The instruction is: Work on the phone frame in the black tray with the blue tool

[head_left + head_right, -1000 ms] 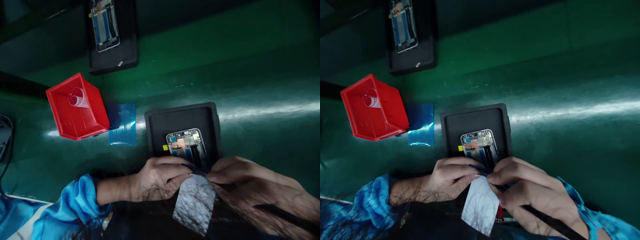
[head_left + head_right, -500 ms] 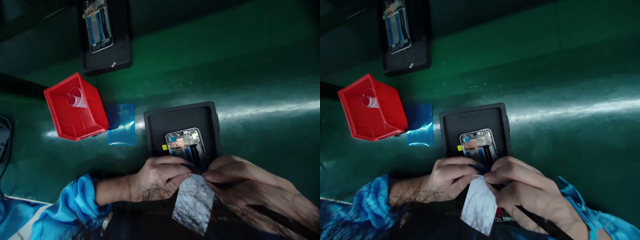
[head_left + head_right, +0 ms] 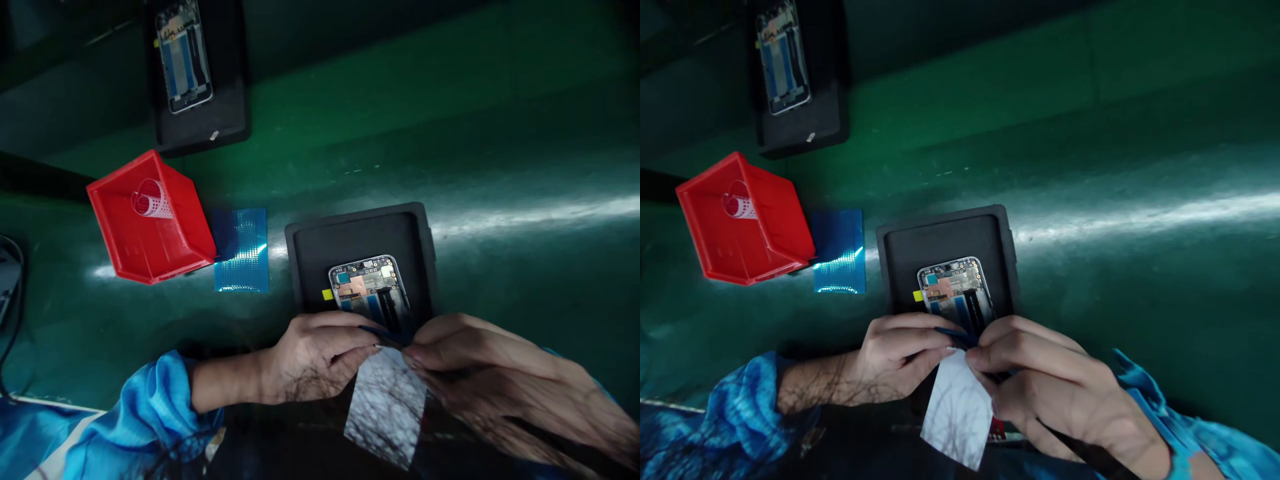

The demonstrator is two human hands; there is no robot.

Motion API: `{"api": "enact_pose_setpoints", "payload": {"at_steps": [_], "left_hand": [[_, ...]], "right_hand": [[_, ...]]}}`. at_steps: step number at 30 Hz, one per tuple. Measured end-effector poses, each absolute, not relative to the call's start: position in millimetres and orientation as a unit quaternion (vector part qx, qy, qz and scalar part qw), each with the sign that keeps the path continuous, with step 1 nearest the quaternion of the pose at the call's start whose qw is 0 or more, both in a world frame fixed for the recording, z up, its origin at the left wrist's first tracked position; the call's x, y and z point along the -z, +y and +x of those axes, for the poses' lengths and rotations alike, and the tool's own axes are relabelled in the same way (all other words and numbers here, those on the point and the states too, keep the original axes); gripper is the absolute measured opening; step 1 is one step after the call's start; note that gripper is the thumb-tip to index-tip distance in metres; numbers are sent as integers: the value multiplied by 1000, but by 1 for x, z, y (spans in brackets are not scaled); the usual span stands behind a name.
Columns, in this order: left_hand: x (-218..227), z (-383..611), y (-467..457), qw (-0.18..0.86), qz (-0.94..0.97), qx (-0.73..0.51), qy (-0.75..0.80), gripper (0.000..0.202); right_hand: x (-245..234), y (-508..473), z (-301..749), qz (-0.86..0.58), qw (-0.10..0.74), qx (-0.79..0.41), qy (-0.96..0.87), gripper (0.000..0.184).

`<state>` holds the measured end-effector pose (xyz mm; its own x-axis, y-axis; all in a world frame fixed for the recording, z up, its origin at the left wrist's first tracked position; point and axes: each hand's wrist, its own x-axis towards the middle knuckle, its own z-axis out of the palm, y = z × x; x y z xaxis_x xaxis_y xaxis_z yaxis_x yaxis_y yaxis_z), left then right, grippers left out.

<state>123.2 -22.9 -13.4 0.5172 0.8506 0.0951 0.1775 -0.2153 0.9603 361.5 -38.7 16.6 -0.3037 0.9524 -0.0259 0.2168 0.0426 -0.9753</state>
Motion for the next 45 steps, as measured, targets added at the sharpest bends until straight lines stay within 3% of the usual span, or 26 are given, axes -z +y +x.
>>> {"api": "enact_pose_setpoints", "payload": {"at_steps": [12,20,34,40,45], "left_hand": [[15,124,-22,496,710,-357,350,5],[15,120,-23,487,722,-350,344,9],[14,121,-22,513,714,-344,331,7],[10,123,-20,529,704,-332,338,8],[11,122,-22,535,695,-338,341,10]], "right_hand": [[9,-11,349,-604,466,-437,-477,46],[24,-9,369,-591,477,-413,-502,33],[7,-13,397,-370,342,-299,-810,16],[-2,-14,392,-386,276,-280,-834,19],[6,-15,394,-356,300,-262,-845,17]]}}
